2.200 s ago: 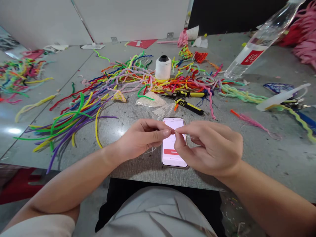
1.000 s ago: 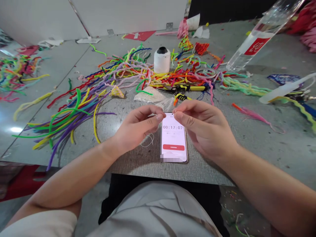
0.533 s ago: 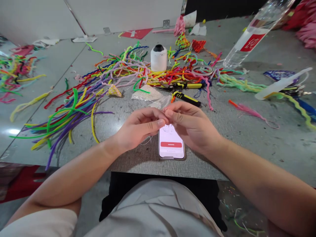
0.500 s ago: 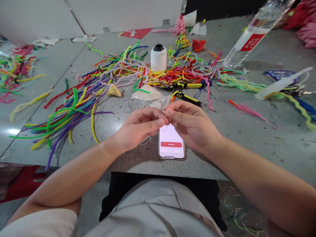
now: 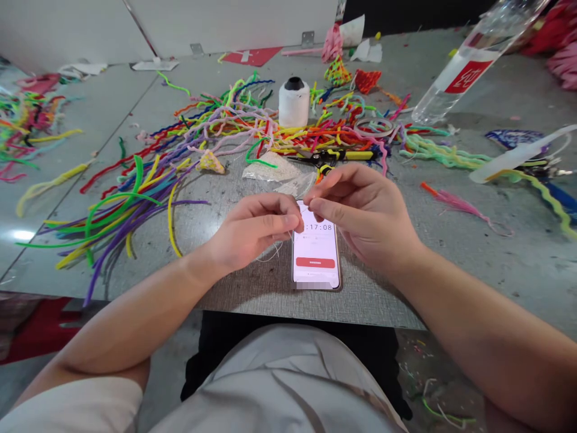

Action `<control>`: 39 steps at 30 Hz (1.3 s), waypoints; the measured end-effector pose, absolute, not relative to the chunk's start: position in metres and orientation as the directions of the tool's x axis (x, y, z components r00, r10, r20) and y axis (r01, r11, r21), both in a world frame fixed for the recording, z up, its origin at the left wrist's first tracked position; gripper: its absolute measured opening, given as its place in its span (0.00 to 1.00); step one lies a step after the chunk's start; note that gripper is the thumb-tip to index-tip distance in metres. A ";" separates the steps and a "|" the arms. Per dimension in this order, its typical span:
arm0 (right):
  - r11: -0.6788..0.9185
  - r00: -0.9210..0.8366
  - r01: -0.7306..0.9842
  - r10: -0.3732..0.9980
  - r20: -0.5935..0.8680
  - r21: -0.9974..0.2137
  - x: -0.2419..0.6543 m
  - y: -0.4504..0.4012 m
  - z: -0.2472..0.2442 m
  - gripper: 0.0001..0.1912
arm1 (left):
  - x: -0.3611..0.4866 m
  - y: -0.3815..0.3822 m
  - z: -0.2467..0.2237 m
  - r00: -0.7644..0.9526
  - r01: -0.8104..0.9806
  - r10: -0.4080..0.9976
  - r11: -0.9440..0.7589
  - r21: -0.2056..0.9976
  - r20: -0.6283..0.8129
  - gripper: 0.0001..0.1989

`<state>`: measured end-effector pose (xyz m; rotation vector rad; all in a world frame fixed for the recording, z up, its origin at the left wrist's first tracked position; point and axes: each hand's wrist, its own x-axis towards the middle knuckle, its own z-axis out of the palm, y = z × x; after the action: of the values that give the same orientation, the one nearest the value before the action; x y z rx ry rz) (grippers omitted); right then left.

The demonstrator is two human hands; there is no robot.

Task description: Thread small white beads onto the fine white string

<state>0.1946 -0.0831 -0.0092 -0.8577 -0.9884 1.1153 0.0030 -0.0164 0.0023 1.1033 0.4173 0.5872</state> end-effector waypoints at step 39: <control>0.563 -0.001 0.601 0.710 0.704 -0.567 0.202 -0.086 -0.016 0.09 | 0.003 -0.014 0.010 0.751 -0.252 0.655 0.396 0.883 -0.079 0.12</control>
<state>0.2017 -0.0865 -0.0164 -1.1078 -1.6827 0.1219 0.0032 -0.0137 0.0102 1.0104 0.4560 0.6006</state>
